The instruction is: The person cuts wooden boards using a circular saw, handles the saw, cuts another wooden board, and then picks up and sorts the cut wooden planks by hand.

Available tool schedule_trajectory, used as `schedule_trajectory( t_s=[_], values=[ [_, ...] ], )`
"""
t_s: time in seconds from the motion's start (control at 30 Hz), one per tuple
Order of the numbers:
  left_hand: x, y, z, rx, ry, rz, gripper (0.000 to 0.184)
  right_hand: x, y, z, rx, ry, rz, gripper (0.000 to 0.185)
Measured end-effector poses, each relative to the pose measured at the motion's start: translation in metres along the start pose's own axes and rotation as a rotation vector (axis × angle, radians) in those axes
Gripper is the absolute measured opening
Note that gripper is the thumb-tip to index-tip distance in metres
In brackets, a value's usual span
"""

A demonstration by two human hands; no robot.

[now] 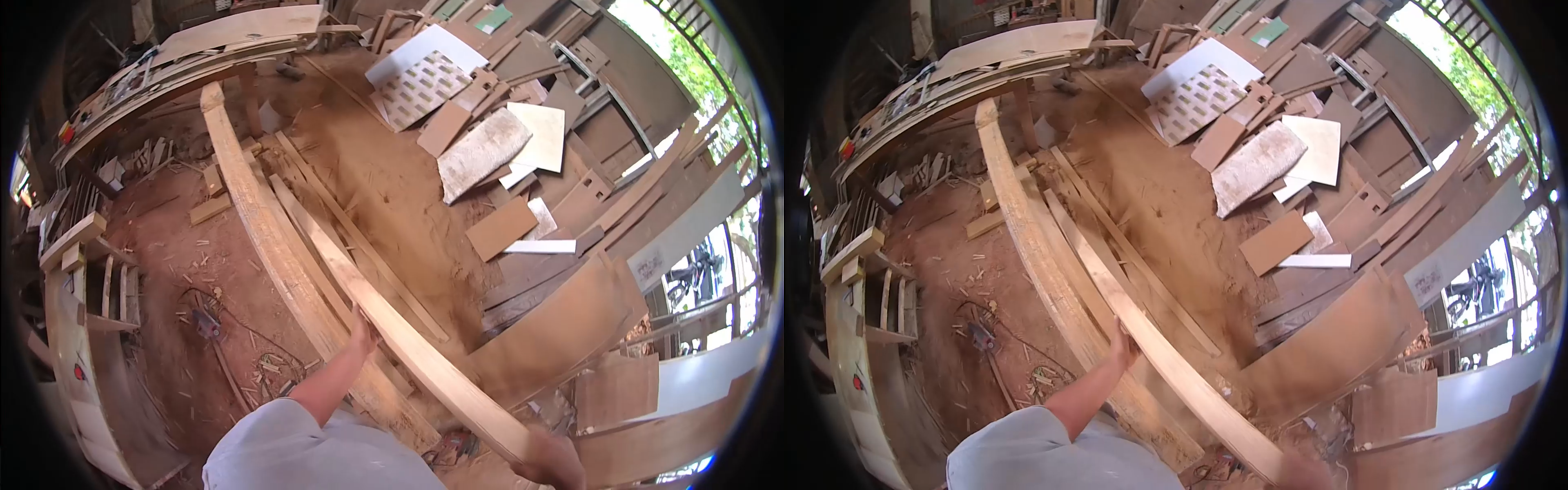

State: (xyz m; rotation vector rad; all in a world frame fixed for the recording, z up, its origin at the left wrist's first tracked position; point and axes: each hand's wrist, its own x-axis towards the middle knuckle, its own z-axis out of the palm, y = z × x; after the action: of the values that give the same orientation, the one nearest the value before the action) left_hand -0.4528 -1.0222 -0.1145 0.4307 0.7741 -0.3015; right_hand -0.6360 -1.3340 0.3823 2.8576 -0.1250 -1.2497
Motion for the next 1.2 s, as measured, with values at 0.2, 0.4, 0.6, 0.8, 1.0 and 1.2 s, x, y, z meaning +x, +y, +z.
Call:
schedule_trajectory(
  t_s=[0.2,0.4,0.6,0.8,1.0,1.2],
  values=[
    [0.028,-0.004,-0.015,-0.319,-0.092,-0.021,0.077,-0.076,0.015,0.034,-0.060,0.309,0.013,0.077],
    [-0.003,-0.012,-0.003,-0.222,0.069,0.015,0.069,-0.080,0.043,0.093,0.105,0.407,0.029,0.074],
    [-0.052,-0.021,0.026,-0.221,-0.002,-0.076,0.081,-0.083,0.095,0.161,0.122,0.521,0.010,0.070],
    [-0.071,-0.023,0.023,-0.261,-0.104,-0.089,0.109,-0.058,0.156,0.269,0.223,0.500,0.107,0.067],
    [-0.093,-0.015,-0.005,-0.248,-0.095,0.024,0.119,-0.021,0.196,0.359,0.402,0.475,-0.037,0.067],
    [-0.121,-0.010,-0.031,-0.196,-0.006,0.195,0.125,-0.015,0.202,0.374,0.489,0.281,-0.016,0.067]
  ],
)
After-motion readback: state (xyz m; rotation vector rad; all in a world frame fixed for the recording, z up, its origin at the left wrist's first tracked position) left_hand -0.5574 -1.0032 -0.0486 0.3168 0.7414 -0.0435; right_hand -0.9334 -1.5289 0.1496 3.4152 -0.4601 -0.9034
